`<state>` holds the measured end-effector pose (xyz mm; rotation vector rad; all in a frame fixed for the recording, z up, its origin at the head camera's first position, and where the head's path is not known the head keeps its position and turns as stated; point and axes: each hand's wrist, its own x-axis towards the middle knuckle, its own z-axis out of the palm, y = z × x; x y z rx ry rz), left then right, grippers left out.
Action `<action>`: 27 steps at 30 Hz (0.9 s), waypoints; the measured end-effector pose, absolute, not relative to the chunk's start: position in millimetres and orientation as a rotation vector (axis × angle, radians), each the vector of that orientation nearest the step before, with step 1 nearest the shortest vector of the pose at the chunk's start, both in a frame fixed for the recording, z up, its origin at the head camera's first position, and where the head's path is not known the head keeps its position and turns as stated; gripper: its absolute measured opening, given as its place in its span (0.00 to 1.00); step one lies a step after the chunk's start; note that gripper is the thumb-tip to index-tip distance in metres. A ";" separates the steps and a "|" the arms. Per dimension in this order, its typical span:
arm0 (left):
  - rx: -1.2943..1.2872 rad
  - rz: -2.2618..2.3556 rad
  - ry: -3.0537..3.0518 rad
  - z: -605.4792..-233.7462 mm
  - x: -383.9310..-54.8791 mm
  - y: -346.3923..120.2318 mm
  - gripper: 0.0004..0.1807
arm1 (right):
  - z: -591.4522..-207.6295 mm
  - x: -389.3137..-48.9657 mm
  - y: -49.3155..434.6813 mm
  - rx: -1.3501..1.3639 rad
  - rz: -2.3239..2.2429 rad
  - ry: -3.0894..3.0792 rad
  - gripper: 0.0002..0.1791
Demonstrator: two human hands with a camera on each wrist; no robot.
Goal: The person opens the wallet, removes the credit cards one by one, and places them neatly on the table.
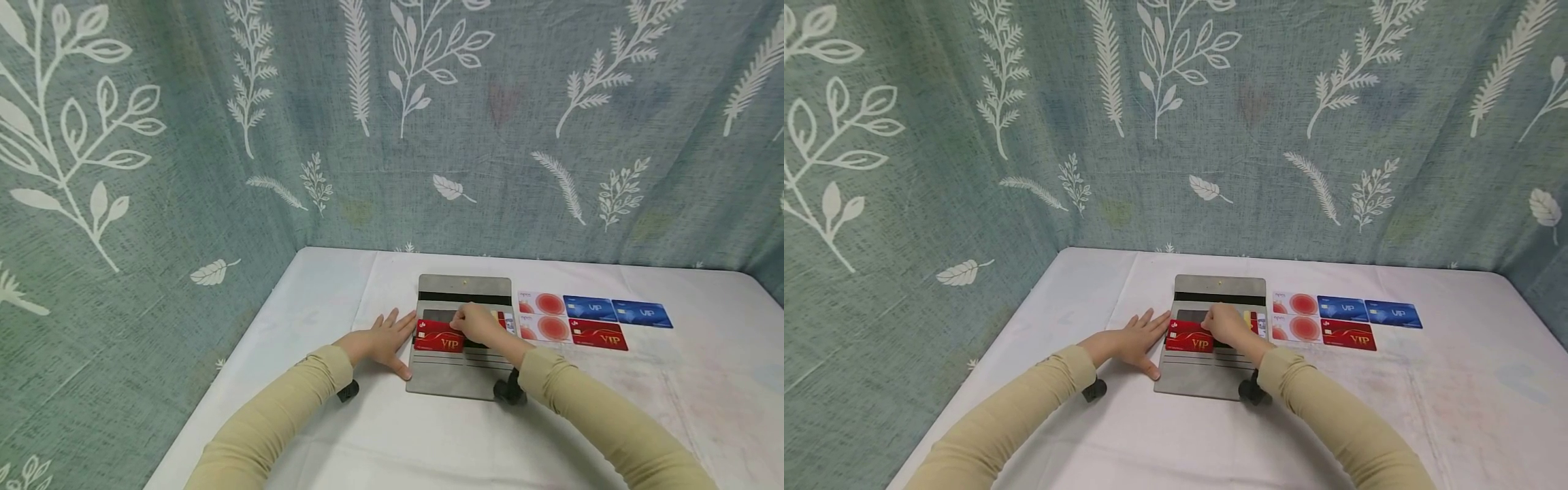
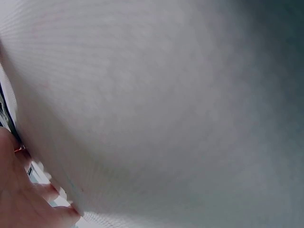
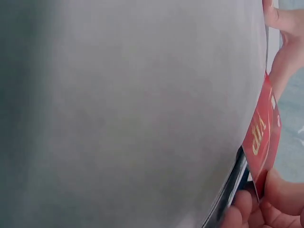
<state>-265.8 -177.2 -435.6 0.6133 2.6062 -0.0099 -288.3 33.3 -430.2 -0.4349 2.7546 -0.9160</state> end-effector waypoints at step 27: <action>0.624 -0.005 2.598 -432.1 -265.2 -176.8 0.63 | -436.8 -260.7 50.5 -0.618 -1.273 2.688 0.12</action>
